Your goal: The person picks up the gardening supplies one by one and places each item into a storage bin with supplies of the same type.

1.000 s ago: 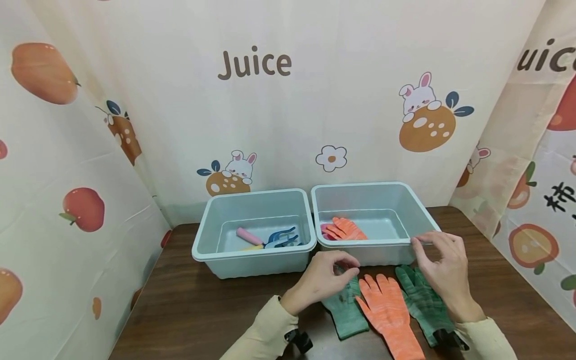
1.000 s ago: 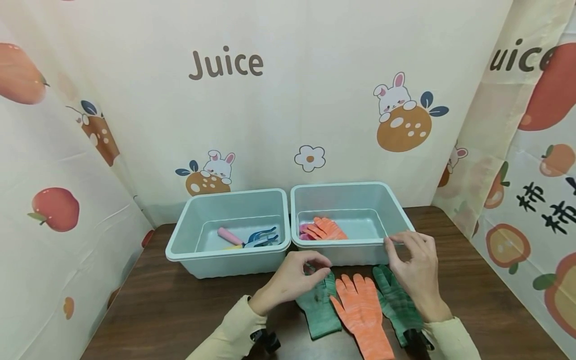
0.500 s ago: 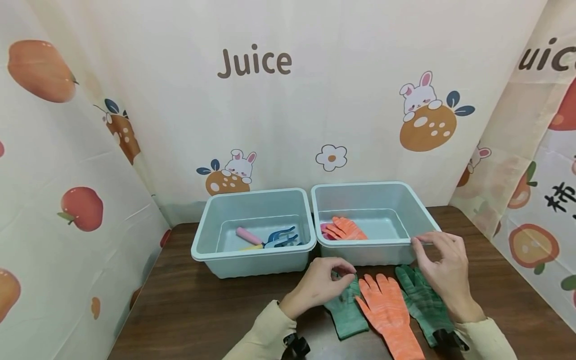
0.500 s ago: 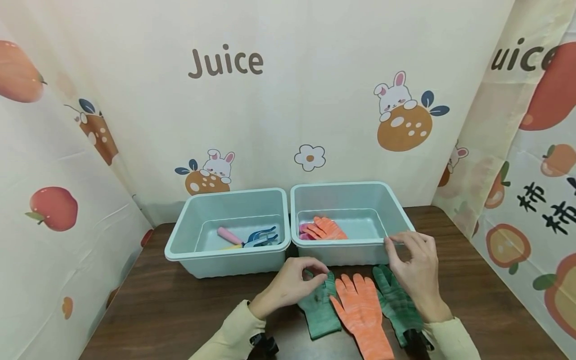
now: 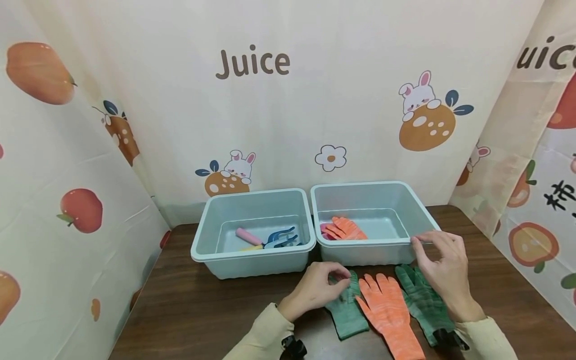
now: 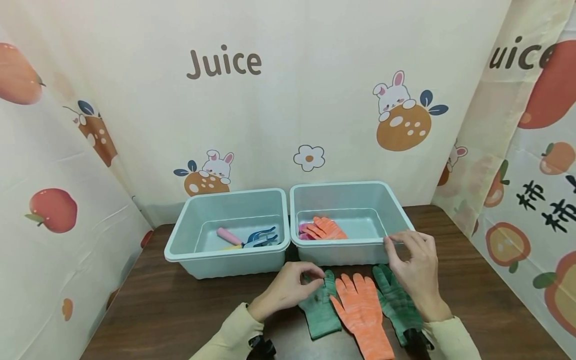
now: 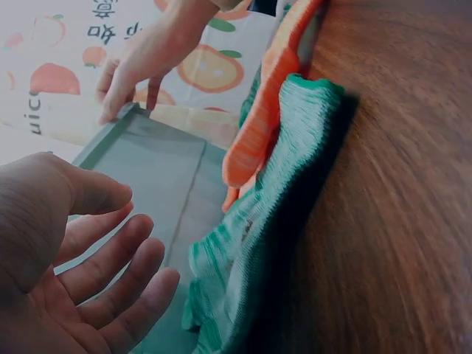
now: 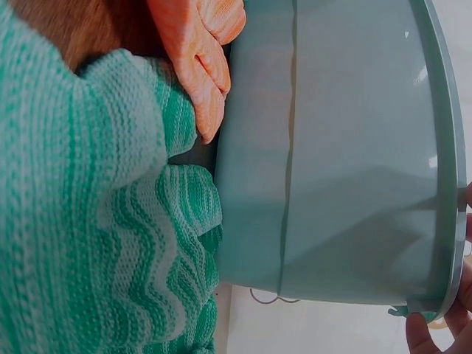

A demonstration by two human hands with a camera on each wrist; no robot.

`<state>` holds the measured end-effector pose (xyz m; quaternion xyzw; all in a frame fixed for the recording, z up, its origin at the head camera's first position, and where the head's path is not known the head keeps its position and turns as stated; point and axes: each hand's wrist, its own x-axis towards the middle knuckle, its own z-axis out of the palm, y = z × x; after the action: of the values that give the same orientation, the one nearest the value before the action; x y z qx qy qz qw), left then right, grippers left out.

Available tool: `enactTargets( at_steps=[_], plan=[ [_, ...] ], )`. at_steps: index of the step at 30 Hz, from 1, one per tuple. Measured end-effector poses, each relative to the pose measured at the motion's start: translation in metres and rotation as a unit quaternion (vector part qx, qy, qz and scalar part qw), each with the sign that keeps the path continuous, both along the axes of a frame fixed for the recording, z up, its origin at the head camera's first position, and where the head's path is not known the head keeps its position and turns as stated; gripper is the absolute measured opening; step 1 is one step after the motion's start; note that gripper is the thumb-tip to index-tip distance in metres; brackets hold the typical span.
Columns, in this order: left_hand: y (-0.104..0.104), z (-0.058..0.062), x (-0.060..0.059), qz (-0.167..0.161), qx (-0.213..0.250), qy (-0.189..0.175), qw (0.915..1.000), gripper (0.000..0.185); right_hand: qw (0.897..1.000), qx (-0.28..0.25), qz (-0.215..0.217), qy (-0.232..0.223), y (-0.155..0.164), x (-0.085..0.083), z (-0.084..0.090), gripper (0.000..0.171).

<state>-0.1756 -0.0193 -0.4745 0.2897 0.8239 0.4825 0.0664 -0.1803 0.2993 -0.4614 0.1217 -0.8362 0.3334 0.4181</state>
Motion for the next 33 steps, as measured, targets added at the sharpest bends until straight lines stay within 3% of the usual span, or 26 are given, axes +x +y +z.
enactTargets(
  at_steps=[10,17,33],
  plan=[
    [-0.004,-0.010,-0.003,-0.025,-0.110,0.044,0.9927,0.022,1.000,0.002,0.002,-0.001,-0.002,-0.001,0.001,0.012],
    [-0.003,-0.011,-0.002,-0.043,-0.210,0.051,0.9753,0.031,1.000,0.002,0.001,-0.004,-0.001,-0.001,0.002,0.012],
    [0.004,-0.008,0.004,-0.047,-0.261,0.078,0.9611,0.027,1.000,-0.002,-0.003,0.030,-0.004,0.000,0.002,0.014]
  ],
)
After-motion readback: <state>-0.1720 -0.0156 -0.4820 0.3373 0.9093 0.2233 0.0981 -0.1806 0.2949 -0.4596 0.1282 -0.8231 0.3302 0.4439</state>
